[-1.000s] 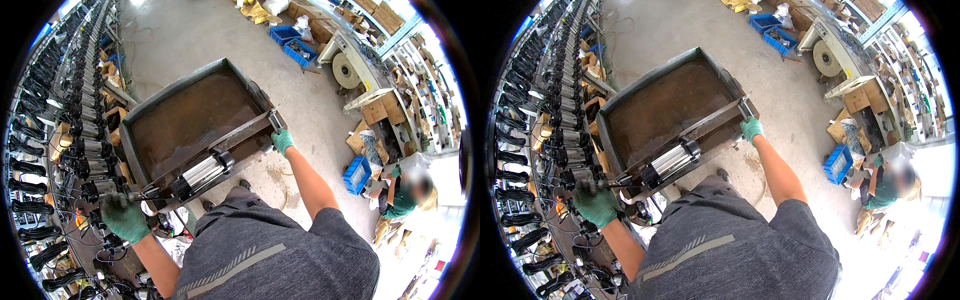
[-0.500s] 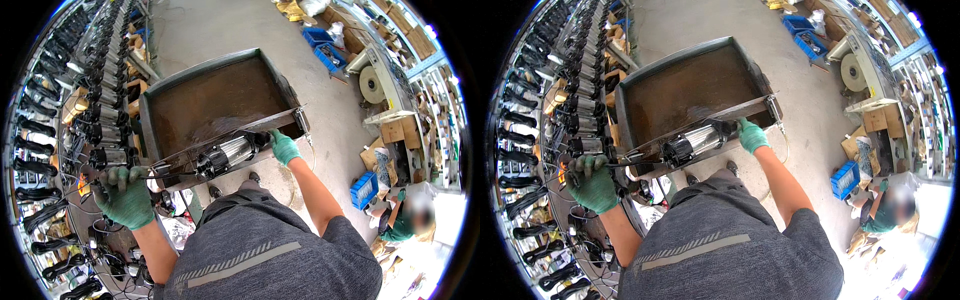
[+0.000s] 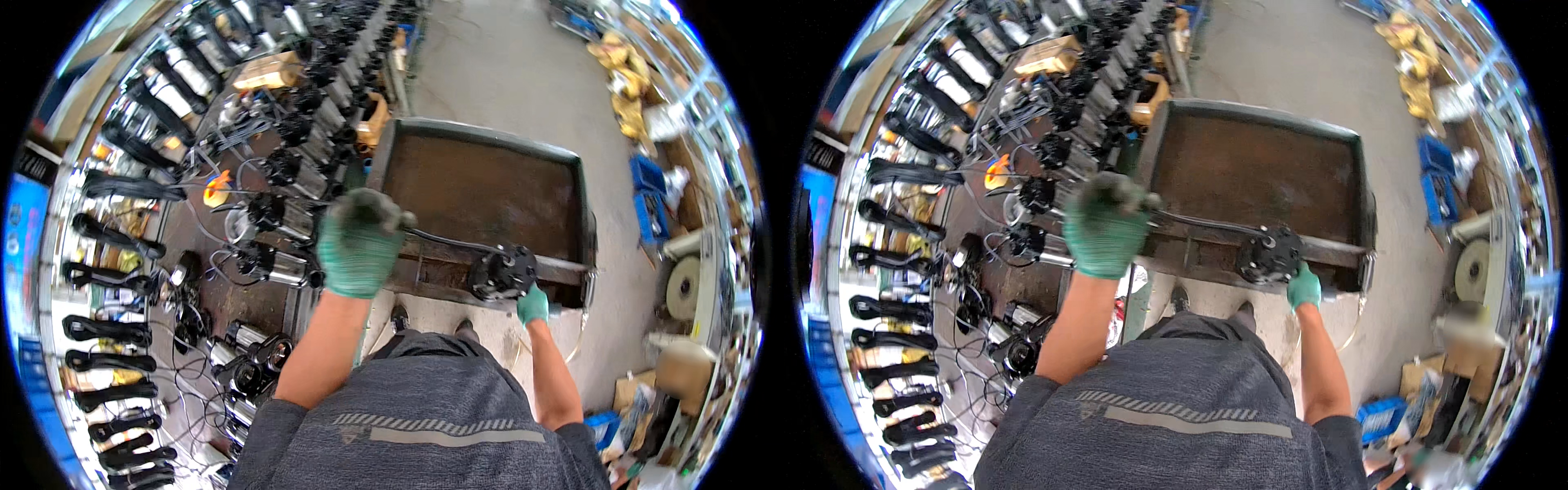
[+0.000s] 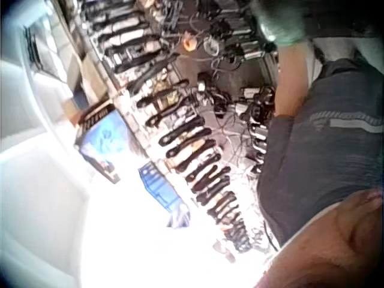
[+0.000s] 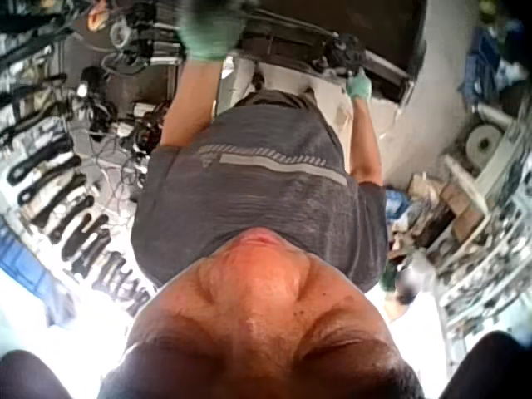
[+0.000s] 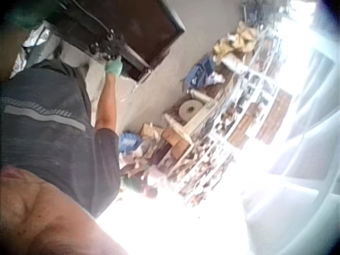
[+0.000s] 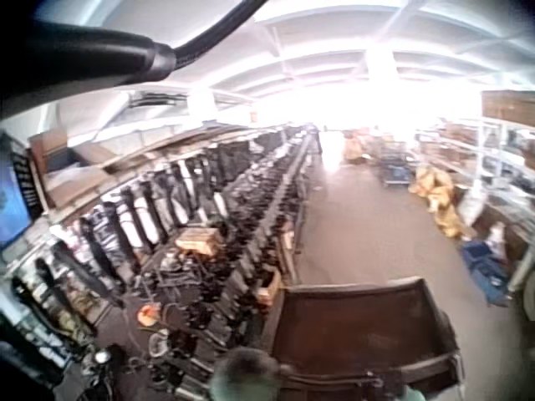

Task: The person repeatedly picks up cylindrical submersible pumps from a rack and lowers them into a large rectangular water tank. They hold the pumps submerged for a few seconds, then lift them out and return them to the rack. This cycle is repeated for multiple units in a continuous loop.

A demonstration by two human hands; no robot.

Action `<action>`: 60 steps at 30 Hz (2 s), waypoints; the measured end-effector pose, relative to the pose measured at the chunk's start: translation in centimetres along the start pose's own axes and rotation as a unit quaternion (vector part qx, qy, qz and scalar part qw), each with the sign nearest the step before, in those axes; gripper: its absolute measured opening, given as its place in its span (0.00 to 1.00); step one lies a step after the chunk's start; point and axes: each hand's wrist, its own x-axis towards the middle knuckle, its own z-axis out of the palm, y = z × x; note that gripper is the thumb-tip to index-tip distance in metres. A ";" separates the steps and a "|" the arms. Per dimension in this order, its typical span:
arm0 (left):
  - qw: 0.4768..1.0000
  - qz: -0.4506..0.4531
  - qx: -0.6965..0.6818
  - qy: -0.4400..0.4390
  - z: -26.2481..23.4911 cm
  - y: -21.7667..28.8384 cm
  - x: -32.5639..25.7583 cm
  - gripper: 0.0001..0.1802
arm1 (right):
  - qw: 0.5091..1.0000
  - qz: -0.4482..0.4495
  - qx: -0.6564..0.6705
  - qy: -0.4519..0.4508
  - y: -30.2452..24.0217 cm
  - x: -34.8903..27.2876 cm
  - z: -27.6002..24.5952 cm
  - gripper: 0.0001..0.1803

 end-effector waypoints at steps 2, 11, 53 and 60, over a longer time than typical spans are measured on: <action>0.998 0.003 0.040 0.056 -3.1 -0.9 0.2 0.19 | 0.998 0.057 0.002 0.040 -1.1 -0.8 0.6 0.19; 0.885 0.025 0.040 0.463 -17.3 0.1 -1.2 0.10 | 0.996 0.002 0.030 0.083 -1.9 -2.1 0.3 0.11; 0.920 0.080 0.287 0.254 -8.5 11.1 -5.3 0.23 | 0.993 -0.097 -0.062 -0.028 -15.0 -3.6 -10.2 0.17; 0.899 0.086 0.357 0.240 -9.0 8.3 -6.6 0.23 | 0.980 -0.141 -0.116 -0.074 -21.2 -4.4 -8.6 0.17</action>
